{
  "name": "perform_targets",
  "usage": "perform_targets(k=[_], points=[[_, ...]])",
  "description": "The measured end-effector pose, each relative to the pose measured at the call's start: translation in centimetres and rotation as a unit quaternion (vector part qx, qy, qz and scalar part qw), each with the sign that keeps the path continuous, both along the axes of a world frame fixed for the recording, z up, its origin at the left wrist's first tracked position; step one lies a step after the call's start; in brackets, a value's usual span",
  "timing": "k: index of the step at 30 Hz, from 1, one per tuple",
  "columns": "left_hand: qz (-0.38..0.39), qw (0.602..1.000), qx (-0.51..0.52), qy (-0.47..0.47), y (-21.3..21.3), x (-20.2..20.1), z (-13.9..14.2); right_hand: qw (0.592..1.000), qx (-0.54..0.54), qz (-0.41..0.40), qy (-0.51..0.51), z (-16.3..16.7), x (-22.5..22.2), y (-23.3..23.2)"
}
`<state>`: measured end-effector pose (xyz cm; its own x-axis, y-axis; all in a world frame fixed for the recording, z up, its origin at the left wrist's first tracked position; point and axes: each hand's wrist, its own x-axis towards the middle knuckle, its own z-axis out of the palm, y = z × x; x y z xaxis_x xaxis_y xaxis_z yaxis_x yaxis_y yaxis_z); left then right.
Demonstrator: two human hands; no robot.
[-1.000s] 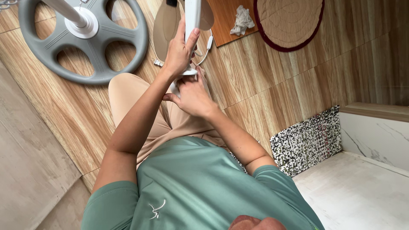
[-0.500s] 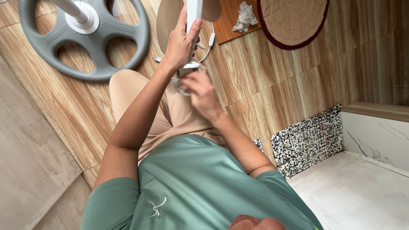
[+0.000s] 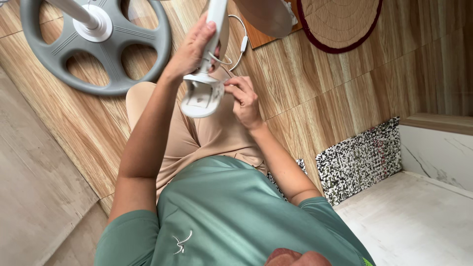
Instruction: The person sits on the floor with a pedestal fan and removes its front grille guard. They then detach the blade assembly from the motor housing and wipe the blades and housing with a tissue, handling the power cord before continuing to work on the fan parts.
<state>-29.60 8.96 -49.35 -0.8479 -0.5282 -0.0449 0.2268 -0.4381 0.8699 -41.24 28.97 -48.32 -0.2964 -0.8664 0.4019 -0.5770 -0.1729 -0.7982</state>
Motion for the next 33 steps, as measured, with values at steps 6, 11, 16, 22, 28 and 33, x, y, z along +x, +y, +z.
perform_targets(k=[6,11,16,22,28,33], points=[[-0.009,1.000,0.011,-0.019,-0.3,0.5,1.7,0.998,0.031,-0.045,-0.024,-2.2,-0.3,-0.5],[-0.012,1.000,0.013,0.002,-0.4,0.8,1.6,0.950,0.016,-0.126,-0.285,-1.5,-1.0,-0.7],[-0.006,0.999,-0.030,-0.019,0.5,0.1,-0.2,0.979,-0.033,-0.017,-0.199,0.5,0.2,-3.4],[0.059,0.986,-0.141,-0.063,-0.6,1.2,0.5,0.993,0.107,0.049,-0.012,-1.0,-0.7,-4.6],[0.066,0.977,-0.171,-0.110,-2.8,4.2,2.7,0.980,0.154,0.090,0.093,-8.8,-9.2,0.2],[0.088,0.976,-0.167,-0.105,-3.6,4.8,2.9,0.976,0.187,-0.079,0.075,-11.3,-15.3,4.0]])
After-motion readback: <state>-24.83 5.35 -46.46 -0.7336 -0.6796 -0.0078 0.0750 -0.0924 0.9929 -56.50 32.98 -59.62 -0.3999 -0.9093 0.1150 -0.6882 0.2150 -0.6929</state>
